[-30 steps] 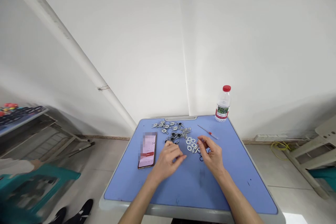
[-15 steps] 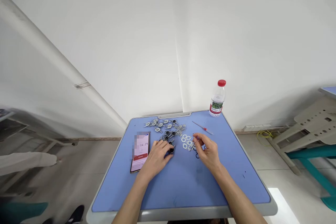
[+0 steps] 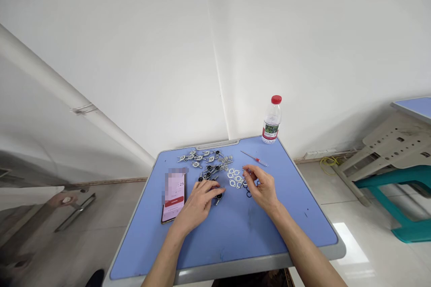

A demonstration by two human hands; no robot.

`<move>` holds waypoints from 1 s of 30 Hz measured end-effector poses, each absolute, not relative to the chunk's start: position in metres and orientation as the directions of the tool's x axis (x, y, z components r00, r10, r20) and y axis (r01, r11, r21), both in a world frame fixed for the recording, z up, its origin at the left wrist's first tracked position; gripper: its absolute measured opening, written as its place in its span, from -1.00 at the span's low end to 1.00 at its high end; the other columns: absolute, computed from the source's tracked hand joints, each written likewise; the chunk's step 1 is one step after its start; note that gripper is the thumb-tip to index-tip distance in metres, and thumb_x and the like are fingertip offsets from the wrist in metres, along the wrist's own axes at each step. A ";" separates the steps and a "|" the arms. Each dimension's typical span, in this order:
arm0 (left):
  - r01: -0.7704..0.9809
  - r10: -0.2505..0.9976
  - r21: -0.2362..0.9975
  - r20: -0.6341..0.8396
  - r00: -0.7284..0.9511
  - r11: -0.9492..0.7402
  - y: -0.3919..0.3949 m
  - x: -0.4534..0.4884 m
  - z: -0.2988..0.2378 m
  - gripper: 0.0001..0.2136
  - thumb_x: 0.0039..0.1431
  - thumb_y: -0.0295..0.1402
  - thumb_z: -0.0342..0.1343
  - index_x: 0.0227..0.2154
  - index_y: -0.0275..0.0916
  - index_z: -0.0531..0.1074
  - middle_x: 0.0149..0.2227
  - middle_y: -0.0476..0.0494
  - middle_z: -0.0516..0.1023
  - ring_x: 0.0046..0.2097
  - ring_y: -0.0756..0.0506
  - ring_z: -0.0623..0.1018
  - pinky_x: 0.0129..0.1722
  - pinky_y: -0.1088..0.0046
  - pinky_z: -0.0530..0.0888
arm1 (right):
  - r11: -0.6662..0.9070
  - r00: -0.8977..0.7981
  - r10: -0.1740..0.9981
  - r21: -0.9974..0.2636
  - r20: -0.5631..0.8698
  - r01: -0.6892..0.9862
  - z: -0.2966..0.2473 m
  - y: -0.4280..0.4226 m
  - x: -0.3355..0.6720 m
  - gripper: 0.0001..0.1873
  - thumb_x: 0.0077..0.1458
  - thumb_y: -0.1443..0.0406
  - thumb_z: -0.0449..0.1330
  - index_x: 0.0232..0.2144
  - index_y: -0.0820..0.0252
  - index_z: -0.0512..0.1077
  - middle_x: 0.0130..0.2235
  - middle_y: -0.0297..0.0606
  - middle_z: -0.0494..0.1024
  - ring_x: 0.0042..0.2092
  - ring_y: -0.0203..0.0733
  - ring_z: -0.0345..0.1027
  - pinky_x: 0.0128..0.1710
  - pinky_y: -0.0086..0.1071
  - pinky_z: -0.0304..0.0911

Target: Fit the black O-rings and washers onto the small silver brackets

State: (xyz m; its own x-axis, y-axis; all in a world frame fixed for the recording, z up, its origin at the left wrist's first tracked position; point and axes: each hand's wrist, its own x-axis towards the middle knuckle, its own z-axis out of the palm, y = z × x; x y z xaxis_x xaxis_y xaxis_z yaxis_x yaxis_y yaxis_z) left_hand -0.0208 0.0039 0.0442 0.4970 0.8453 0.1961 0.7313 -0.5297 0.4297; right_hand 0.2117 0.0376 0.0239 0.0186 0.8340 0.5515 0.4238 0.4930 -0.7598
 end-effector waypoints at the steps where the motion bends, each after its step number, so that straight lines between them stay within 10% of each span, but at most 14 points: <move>1: 0.730 0.842 0.428 0.178 0.509 -0.532 0.004 -0.020 0.043 -0.53 0.17 -0.70 -0.13 -0.02 -0.06 0.43 -0.08 -0.10 0.46 -0.05 -0.14 0.42 -0.04 0.21 0.32 | 0.487 0.021 0.837 -0.763 0.546 0.426 0.024 0.037 0.212 -0.87 0.21 0.27 0.11 -0.23 0.16 0.43 -0.45 -0.32 0.51 -0.51 -0.30 0.30 -0.46 -0.40 0.31; 11: 0.758 0.884 0.481 0.084 0.461 -0.440 0.003 -0.011 0.039 -0.91 0.13 -0.41 0.23 -0.30 -0.18 0.44 -0.28 -0.03 0.46 -0.18 -0.13 0.42 -0.12 0.27 0.35 | 0.448 0.041 0.857 -0.782 0.514 0.433 0.022 0.039 0.214 -0.83 0.21 0.23 0.09 -0.24 0.17 0.43 -0.44 -0.30 0.51 -0.50 -0.30 0.30 -0.46 -0.40 0.29; 30: 0.748 0.879 0.492 0.083 0.469 -0.445 0.001 -0.002 0.037 -0.78 0.02 -0.28 0.32 -0.44 -0.19 0.36 -0.34 0.03 0.45 -0.22 -0.10 0.41 -0.12 0.28 0.27 | 0.315 0.185 0.886 -0.844 0.425 0.434 0.036 0.047 0.226 -0.73 0.21 0.15 0.05 -0.23 0.18 0.46 -0.53 -0.37 0.35 -0.50 -0.30 0.22 -0.45 -0.42 0.24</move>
